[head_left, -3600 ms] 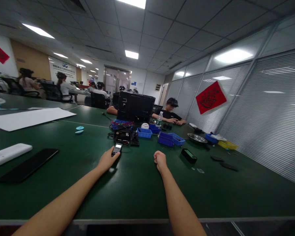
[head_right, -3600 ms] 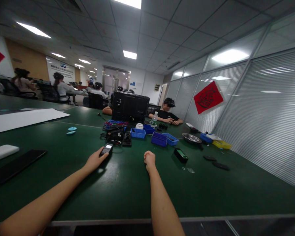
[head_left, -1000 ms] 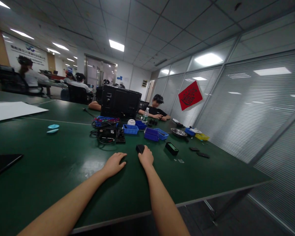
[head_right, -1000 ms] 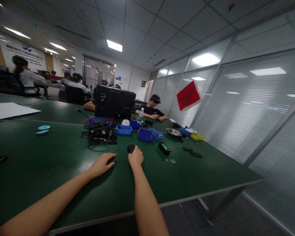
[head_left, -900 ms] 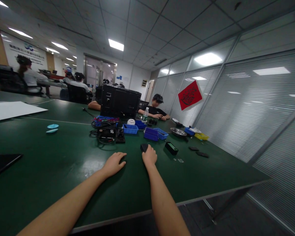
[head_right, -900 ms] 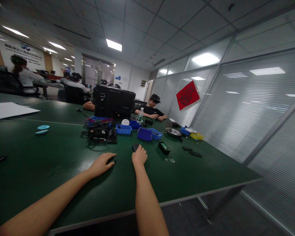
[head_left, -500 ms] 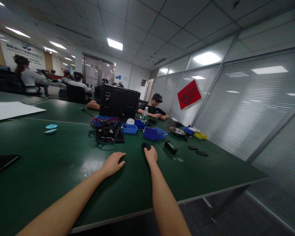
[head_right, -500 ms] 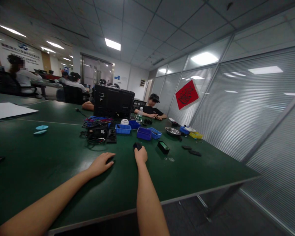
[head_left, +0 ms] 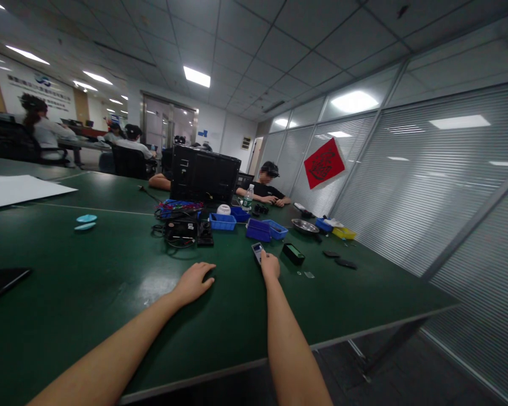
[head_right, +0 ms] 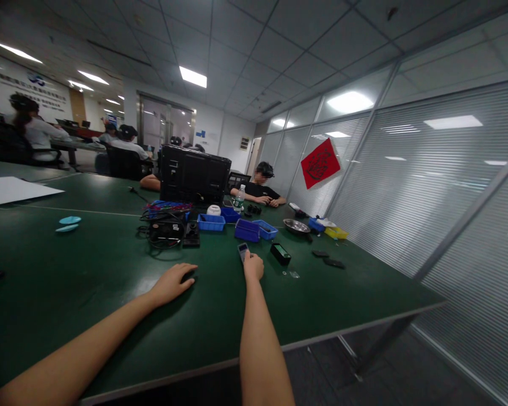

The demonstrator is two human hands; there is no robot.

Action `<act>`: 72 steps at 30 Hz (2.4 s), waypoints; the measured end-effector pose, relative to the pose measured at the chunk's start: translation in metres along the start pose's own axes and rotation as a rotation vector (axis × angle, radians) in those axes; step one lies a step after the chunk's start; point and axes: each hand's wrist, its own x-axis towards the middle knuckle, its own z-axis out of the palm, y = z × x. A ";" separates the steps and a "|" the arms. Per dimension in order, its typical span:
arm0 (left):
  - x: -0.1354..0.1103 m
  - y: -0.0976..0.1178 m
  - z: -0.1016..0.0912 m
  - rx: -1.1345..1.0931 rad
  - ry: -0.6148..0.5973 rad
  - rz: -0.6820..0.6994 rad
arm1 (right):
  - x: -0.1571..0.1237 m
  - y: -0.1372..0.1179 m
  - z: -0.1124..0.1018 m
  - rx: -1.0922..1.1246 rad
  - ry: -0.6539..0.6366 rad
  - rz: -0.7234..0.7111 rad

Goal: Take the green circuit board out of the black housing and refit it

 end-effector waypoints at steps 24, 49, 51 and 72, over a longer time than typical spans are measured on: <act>0.002 0.002 -0.003 -0.020 -0.015 -0.021 | -0.001 0.003 -0.006 -0.050 0.046 -0.013; 0.003 -0.004 0.003 -0.111 0.018 -0.120 | -0.033 -0.033 0.004 0.944 -0.757 0.190; 0.002 -0.002 0.002 -0.104 0.016 -0.122 | -0.034 -0.031 0.004 0.889 -0.773 0.149; 0.003 0.003 -0.004 -0.053 -0.008 -0.078 | -0.051 -0.040 0.005 0.242 -0.338 -0.594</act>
